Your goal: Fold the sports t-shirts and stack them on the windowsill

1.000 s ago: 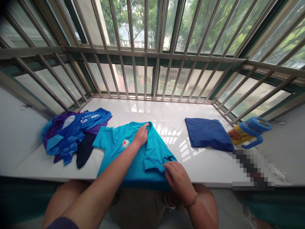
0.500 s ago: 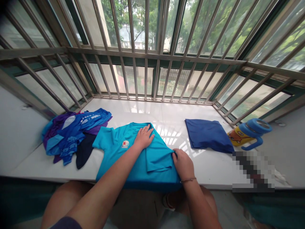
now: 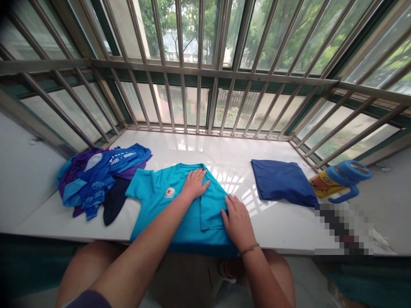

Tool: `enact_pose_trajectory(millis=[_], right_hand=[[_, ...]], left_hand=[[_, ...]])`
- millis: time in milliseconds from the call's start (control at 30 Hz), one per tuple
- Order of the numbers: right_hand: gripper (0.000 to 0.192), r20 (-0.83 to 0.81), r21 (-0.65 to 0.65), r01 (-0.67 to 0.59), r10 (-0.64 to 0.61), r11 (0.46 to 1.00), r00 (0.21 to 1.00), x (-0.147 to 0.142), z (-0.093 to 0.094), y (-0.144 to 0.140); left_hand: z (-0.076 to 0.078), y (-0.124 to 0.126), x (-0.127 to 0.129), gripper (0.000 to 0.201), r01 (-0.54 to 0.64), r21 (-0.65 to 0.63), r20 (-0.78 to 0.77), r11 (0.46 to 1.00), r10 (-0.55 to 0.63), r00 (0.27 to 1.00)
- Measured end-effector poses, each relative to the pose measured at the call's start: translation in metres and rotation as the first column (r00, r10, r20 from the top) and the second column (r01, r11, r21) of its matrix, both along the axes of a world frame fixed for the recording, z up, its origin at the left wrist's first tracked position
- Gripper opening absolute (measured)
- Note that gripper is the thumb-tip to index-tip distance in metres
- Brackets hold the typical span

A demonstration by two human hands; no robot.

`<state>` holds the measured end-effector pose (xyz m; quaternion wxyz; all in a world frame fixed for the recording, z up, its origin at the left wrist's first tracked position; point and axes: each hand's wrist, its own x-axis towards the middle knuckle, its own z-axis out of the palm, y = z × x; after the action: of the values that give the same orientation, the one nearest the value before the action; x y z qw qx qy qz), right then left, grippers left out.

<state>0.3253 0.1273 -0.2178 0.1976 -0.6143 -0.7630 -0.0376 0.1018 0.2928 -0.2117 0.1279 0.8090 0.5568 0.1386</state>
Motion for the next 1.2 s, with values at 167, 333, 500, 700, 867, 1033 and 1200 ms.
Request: enact_pose_trajectory(millis=[167, 333, 500, 700, 867, 1033, 1200], right_hand=[[0.060, 0.106, -0.096, 0.026, -0.016, 0.995, 0.994, -0.022, -0.021, -0.015], [0.060, 0.091, -0.129, 0.066, -0.054, 0.990, 0.994, -0.029, -0.013, -0.021], [0.058, 0.063, -0.156, 0.076, -0.067, 0.985, 0.996, -0.033, -0.002, -0.020], [0.056, 0.040, -0.151, 0.084, -0.078, 0.985, 0.996, -0.034, 0.001, -0.019], [0.054, 0.007, -0.122, 0.072, -0.072, 0.990, 0.997, -0.033, -0.003, -0.018], [0.054, -0.009, -0.115, 0.078, -0.080, 0.990, 0.997, -0.033, -0.005, -0.017], [0.053, -0.026, -0.099, 0.063, -0.066, 0.993, 0.997, -0.032, -0.005, -0.017]], left_hand=[[0.001, 0.006, 0.003, 0.072, -0.015, 0.003, 0.036, 1.000, 0.015, 0.999], [0.008, 0.018, 0.007, 0.068, -0.057, 0.024, 0.044, 0.998, 0.056, 0.997], [0.008, 0.024, 0.007, 0.066, -0.052, -0.003, 0.102, 0.999, 0.052, 0.993], [0.034, 0.024, -0.029, 0.052, -0.081, 0.046, 0.219, 0.996, 0.069, 0.973], [0.053, -0.020, -0.154, 0.046, -0.497, 0.154, 0.241, 0.854, 0.455, 0.857], [0.043, -0.088, -0.263, 0.047, -0.744, -0.012, -0.033, 0.669, 0.743, 0.669], [0.037, -0.103, -0.264, 0.066, -0.749, -0.127, -0.064, 0.650, 0.748, 0.661]])
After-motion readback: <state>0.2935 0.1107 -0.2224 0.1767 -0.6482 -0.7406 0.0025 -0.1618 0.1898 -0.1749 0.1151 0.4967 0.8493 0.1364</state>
